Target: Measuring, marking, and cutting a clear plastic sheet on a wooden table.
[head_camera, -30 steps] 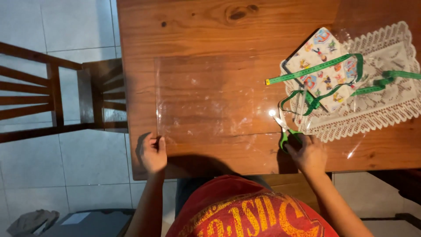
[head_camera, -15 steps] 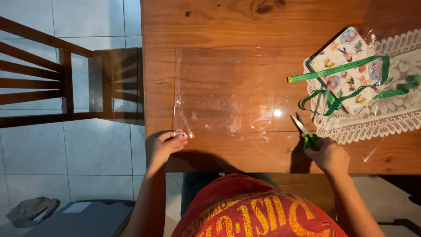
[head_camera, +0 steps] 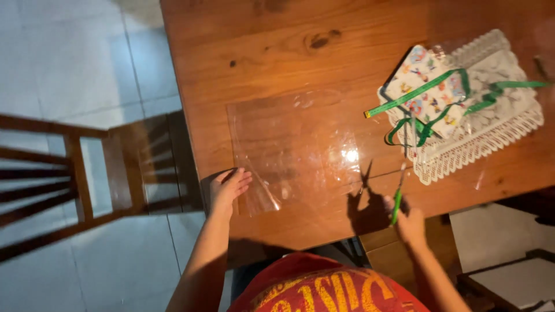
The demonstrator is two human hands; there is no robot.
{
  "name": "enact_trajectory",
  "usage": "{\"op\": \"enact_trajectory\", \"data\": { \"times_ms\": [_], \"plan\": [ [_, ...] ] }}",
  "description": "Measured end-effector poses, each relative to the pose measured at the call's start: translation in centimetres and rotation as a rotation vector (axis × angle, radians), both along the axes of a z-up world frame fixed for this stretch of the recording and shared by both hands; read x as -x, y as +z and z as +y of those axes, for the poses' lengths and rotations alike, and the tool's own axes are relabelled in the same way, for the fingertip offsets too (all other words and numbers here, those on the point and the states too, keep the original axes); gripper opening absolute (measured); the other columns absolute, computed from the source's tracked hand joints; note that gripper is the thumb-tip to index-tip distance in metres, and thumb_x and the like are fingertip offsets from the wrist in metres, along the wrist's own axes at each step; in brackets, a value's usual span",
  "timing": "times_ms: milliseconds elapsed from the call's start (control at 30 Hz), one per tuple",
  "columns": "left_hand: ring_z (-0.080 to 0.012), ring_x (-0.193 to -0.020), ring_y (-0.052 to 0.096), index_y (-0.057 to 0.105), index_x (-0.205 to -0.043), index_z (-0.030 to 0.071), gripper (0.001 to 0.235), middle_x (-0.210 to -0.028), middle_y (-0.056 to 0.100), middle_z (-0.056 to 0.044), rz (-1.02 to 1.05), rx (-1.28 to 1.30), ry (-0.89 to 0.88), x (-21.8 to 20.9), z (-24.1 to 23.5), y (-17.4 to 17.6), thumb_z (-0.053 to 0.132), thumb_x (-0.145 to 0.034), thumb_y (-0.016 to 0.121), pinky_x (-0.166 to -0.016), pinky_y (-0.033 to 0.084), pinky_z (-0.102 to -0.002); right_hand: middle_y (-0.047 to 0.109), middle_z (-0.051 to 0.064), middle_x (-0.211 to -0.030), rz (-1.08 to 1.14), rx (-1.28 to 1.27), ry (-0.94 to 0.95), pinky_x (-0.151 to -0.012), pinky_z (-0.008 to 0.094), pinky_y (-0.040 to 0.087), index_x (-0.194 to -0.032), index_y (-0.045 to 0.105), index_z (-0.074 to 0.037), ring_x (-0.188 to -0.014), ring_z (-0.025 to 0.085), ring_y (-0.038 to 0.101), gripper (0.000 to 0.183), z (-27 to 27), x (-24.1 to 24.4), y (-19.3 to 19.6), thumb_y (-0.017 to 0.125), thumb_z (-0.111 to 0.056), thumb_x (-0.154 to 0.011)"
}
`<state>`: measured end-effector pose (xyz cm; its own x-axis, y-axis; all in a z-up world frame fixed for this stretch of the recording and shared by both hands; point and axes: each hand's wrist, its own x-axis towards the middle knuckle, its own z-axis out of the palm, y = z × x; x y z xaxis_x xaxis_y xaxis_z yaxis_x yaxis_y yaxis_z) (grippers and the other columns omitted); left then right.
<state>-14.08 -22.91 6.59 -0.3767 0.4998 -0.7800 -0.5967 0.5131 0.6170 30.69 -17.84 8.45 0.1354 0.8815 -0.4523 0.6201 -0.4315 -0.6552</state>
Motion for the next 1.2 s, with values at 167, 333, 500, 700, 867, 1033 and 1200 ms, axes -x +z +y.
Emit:
{"op": "enact_trajectory", "data": {
  "times_ms": [167, 333, 500, 700, 867, 1033, 1200],
  "plan": [
    [-0.0275, -0.088, 0.076, 0.069, -0.118, -0.004, 0.039, -0.103, 0.078, -0.021, 0.008, -0.01, -0.086, 2.2, 2.8, -1.9, 0.021, -0.089, 0.075, -0.079, 0.06, -0.034, 0.067, 0.01, -0.08, -0.115, 0.036, -0.112, -0.072, 0.038, 0.047, -0.09, 0.067, -0.008, -0.079, 0.021, 0.06, 0.052, -5.7, 5.9, 0.2, 0.058, -0.059, -0.089],
    [-0.0251, -0.081, 0.076, 0.072, -0.106, -0.003, 0.027, -0.096, 0.078, -0.02, 0.014, -0.105, -0.06, 3.7, 5.7, -4.7, 0.017, -0.088, 0.077, -0.074, 0.062, -0.033, 0.071, 0.007, -0.089, 0.13, -0.073, -0.458, -0.076, 0.032, 0.054, -0.096, 0.059, -0.006, -0.086, 0.017, 0.07, 0.035, -10.1, 9.4, -1.9, 0.071, -0.038, -0.092],
    [-0.019, -0.091, 0.077, 0.068, -0.119, 0.004, 0.037, -0.104, 0.079, -0.015, 0.051, 0.004, -0.217, 3.8, 9.2, -1.5, 0.02, -0.087, 0.078, -0.074, 0.059, -0.028, 0.062, 0.017, -0.105, 0.602, -0.173, -0.74, -0.072, 0.039, 0.062, -0.117, 0.048, -0.002, -0.094, 0.03, 0.073, 0.037, -11.1, 11.5, -4.3, 0.069, -0.023, -0.094],
    [-0.03, -0.097, 0.078, 0.065, -0.106, 0.004, 0.017, -0.11, 0.078, -0.02, 0.21, -0.218, -0.407, 2.6, 8.2, -6.3, 0.019, -0.099, 0.061, -0.075, 0.061, -0.033, 0.062, 0.016, -0.091, 0.675, -0.211, -0.671, -0.073, 0.039, 0.065, -0.112, 0.053, -0.002, -0.088, 0.026, 0.07, 0.032, -11.1, 10.6, -6.0, 0.072, -0.018, -0.092],
    [-0.0283, -0.093, 0.079, 0.064, -0.111, 0.002, 0.015, -0.11, 0.078, -0.024, 0.3, -0.356, -0.411, 1.0, 6.5, -1.7, 0.012, -0.1, 0.06, -0.076, 0.061, -0.03, 0.062, 0.016, -0.1, 0.63, -0.212, -0.656, -0.078, 0.04, 0.066, -0.115, 0.053, -0.002, -0.092, 0.029, 0.073, 0.033, -9.2, 8.7, -5.4, 0.071, -0.018, -0.092],
    [-0.0279, -0.093, 0.076, 0.063, -0.118, -0.003, 0.022, -0.11, 0.076, -0.025, 0.258, -0.305, -0.314, 1.7, 6.6, -2.1, 0.009, -0.099, 0.061, -0.079, 0.062, -0.034, 0.065, 0.017, -0.102, 0.621, -0.223, -0.634, -0.075, 0.035, 0.064, -0.115, 0.053, -0.002, -0.092, 0.025, 0.071, 0.033, -7.5, 6.3, -6.5, 0.07, -0.019, -0.093],
    [-0.0424, -0.116, 0.066, 0.059, -0.128, 0.0, 0.033, -0.122, 0.068, -0.029, 0.056, -0.132, -0.273, 3.1, 5.9, -4.4, 0.017, -0.1, 0.067, -0.097, 0.053, -0.057, 0.066, 0.021, -0.102, 0.613, -0.235, -0.738, -0.078, 0.042, 0.064, -0.12, 0.053, 0.004, -0.092, 0.032, 0.074, 0.036, -6.2, 5.8, -4.9, 0.073, -0.017, -0.097]
  ]
}}
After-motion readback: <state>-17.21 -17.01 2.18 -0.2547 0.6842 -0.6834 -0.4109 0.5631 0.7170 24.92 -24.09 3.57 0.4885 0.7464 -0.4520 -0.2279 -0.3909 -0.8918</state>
